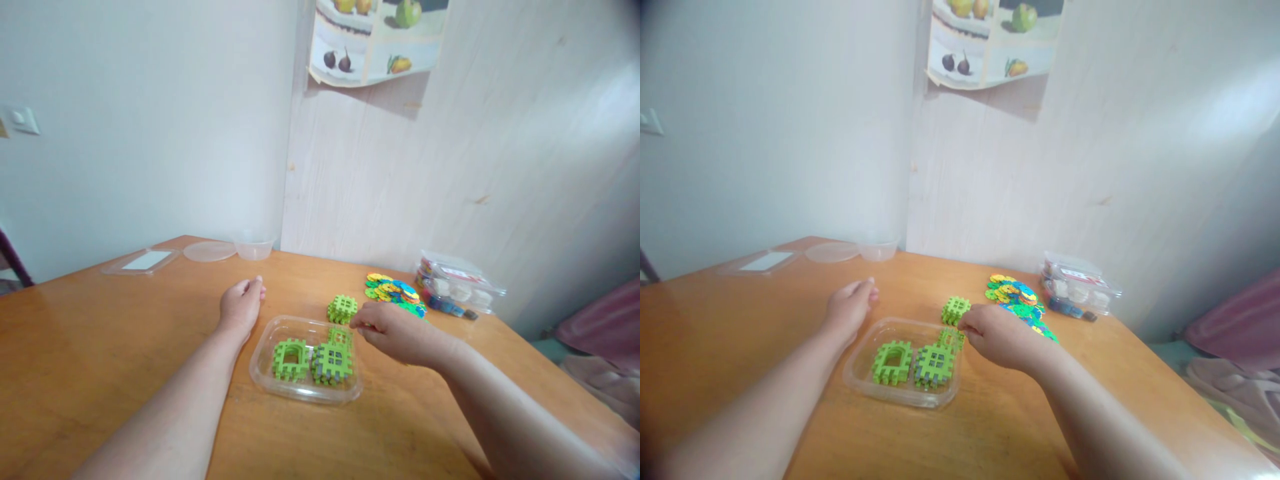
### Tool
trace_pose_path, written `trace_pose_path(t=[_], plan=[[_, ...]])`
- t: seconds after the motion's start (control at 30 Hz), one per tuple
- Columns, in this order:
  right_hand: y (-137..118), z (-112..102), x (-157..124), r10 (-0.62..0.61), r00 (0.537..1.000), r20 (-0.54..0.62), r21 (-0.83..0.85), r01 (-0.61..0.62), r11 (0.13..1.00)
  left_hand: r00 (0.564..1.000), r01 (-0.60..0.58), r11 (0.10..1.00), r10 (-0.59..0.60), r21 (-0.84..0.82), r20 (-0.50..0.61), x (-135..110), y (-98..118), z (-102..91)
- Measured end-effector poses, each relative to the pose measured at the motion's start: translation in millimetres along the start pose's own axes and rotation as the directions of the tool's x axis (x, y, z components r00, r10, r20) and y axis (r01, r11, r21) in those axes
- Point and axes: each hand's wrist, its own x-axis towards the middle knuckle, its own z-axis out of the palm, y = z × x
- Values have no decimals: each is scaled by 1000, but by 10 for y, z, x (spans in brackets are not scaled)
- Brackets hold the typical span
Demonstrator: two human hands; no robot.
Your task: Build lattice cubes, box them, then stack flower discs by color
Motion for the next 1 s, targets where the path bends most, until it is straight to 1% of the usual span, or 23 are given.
trace_pose_path(t=[0.17, 0.27, 0.33, 0.43, 0.53, 0.63, 0.7, 0.73, 0.8, 0.83, 0.87, 0.9, 0.93, 1.0], plan=[[-6, 231, -21, 46, 998, 32, -16, -45, 999, 1000, 6, 1000, -6, -8, 5, 11, -20, 11], [-43, 358, 10, 85, 995, 53, -70, -81, 994, 1000, 17, 999, -17, -28, -6, 12, -16, 15], [-63, 392, 26, 123, 991, 58, -122, -115, 986, 1000, 24, 999, -25, -45, -7, 8, -9, 15], [-80, 379, 21, 138, 989, 59, -181, -125, 975, 1000, 23, 998, -23, -53, 0, 1, -1, 12], [-72, 329, -28, 100, 994, 37, -180, -92, 979, 1000, 14, 999, -14, -46, 1, 1, -2, 6], [-28, 268, -105, 91, 996, -17, -115, -93, 989, 1000, 6, 999, -6, -41, 1, 10, -11, 2], [26, 232, -158, 140, 989, -36, -28, -141, 990, 1000, 0, 999, 1, -42, 3, 20, -20, 1], [59, 219, -182, 179, 984, -18, 39, -179, 983, 1000, -2, 999, 3, -42, 4, 25, -23, 2], [131, 206, -219, 243, 966, 83, 194, -255, 947, 1000, 2, 999, -2, -41, 1, 32, -27, 3], [164, 205, -231, 252, 957, 141, 247, -280, 928, 1000, 9, 999, -9, -42, 0, 35, -26, 5], [192, 207, -239, 243, 953, 182, 265, -286, 921, 1000, 16, 999, -16, -42, -2, 36, -25, 6], [212, 208, -244, 230, 954, 194, 246, -275, 930, 1000, 23, 999, -23, -41, -3, 37, -22, 6], [223, 207, -248, 224, 958, 178, 196, -257, 946, 1000, 30, 999, -31, -39, -5, 38, -18, 6], [214, 192, -257, 234, 967, 101, 67, -242, 968, 999, 42, 998, -42, -36, -6, 38, -10, 5]])
